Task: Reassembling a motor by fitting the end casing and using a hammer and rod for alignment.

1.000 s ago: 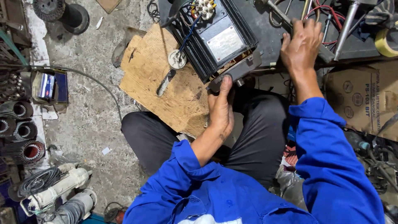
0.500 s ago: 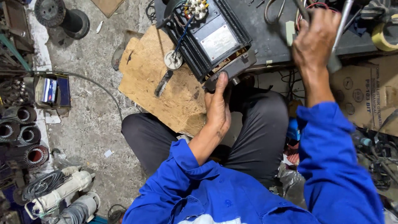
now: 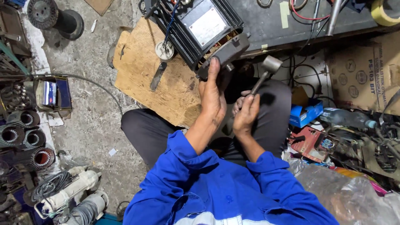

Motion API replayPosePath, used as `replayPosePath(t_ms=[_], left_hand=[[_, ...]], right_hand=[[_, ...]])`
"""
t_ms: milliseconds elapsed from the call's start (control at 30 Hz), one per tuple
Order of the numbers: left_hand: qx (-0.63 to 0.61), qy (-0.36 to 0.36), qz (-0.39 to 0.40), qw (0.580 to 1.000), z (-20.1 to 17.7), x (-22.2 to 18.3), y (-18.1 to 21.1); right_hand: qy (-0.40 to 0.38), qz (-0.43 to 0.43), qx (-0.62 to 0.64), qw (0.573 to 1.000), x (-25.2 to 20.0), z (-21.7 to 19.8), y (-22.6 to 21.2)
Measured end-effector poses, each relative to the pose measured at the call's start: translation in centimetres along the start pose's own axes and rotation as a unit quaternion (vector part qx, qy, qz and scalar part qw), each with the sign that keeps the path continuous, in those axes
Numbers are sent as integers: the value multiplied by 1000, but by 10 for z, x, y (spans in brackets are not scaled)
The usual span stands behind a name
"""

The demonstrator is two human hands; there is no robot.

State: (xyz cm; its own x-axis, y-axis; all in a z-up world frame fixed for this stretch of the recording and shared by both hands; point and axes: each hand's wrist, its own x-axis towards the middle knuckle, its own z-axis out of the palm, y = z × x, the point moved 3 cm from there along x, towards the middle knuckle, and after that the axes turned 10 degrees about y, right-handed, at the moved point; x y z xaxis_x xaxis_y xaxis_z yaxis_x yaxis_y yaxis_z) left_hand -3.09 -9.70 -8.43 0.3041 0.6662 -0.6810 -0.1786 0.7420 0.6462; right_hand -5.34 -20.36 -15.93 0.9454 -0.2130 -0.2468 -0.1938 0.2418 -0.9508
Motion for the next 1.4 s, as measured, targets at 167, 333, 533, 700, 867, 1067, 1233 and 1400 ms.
replayPosePath(t_ms=[167, 333, 533, 700, 867, 1067, 1233, 1400], left_hand=[[16, 14, -1, 1000, 4, 1, 3], [14, 13, -3, 1000, 10, -10, 16], [17, 21, -12, 1000, 8, 5, 4], [32, 21, -16, 999, 4, -2, 14], [44, 17, -20, 999, -9, 18, -9], [41, 2, -19, 999, -1, 7, 3], [48, -22, -20, 998, 2, 7, 8], [23, -98, -48, 994, 0, -14, 33]], right_hand=[[41, 0, 6, 999, 5, -3, 42], [33, -6, -93, 995, -1, 5, 34], [-62, -16, -100, 993, 10, 5, 24], [-19, -53, -3, 998, -9, 1, 19], [-53, -104, -159, 980, 5, -3, 14], [-57, -115, -124, 984, 7, -4, -1], [-103, -122, -227, 961, 23, -24, -17], [-175, -371, -283, 867, 58, -57, -90]])
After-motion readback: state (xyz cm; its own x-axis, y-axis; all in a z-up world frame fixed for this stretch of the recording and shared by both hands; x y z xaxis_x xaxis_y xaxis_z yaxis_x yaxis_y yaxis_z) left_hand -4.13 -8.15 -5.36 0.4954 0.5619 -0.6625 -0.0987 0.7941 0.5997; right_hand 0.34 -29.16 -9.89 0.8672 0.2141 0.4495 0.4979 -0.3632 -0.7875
